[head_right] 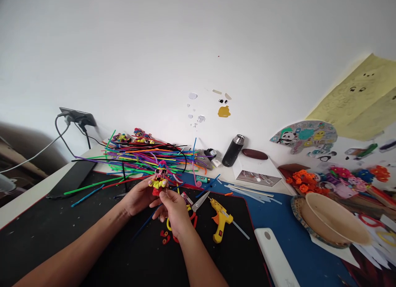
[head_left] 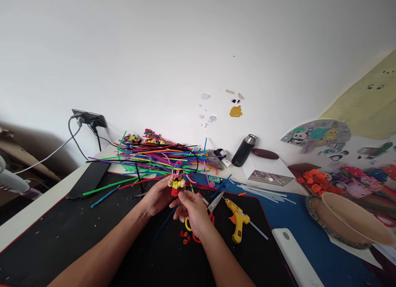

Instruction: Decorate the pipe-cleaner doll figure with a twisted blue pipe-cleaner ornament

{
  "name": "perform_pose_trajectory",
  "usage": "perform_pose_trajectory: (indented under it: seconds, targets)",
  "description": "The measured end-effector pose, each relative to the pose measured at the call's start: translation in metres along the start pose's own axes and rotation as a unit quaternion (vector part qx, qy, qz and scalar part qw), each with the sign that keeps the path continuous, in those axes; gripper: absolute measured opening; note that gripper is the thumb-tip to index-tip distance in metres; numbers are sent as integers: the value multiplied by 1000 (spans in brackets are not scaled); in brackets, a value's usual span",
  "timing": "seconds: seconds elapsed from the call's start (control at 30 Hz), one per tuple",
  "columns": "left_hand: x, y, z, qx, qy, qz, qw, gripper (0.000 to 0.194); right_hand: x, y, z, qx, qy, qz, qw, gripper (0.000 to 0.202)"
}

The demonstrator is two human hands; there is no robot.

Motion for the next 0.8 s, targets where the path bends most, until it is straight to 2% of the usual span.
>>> perform_pose_trajectory:
  seconds: [0.13,0.27,0.43,0.57,0.8]
  targets:
    - [-11,-14,-3,-33,28,17,999,17,11,-11,-1,-49,-43,40,997,63]
    - [-15,-23,-4,-56,37,25,997,13,26,-25,-1,-96,-82,31,992,63]
    - [-8,-19,-3,-60,29,10,998,17,33,-28,-1,-100,-102,36,989,60]
    - [-2,-15,-3,-59,22,-12,998,20,33,-23,-1,-97,-121,68,986,49]
    - [3,-17,-2,-77,19,-38,996,22,38,-23,3,-121,-141,100,977,33]
Point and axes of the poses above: each hand's wrist, its own z-axis away from the middle knuckle, its own y-axis out of the palm, x = y × z, the point moved 10 cm from there along -z, towards the middle knuckle, and after that the axes turned 3 degrees about -z, right-handed, at the moved point
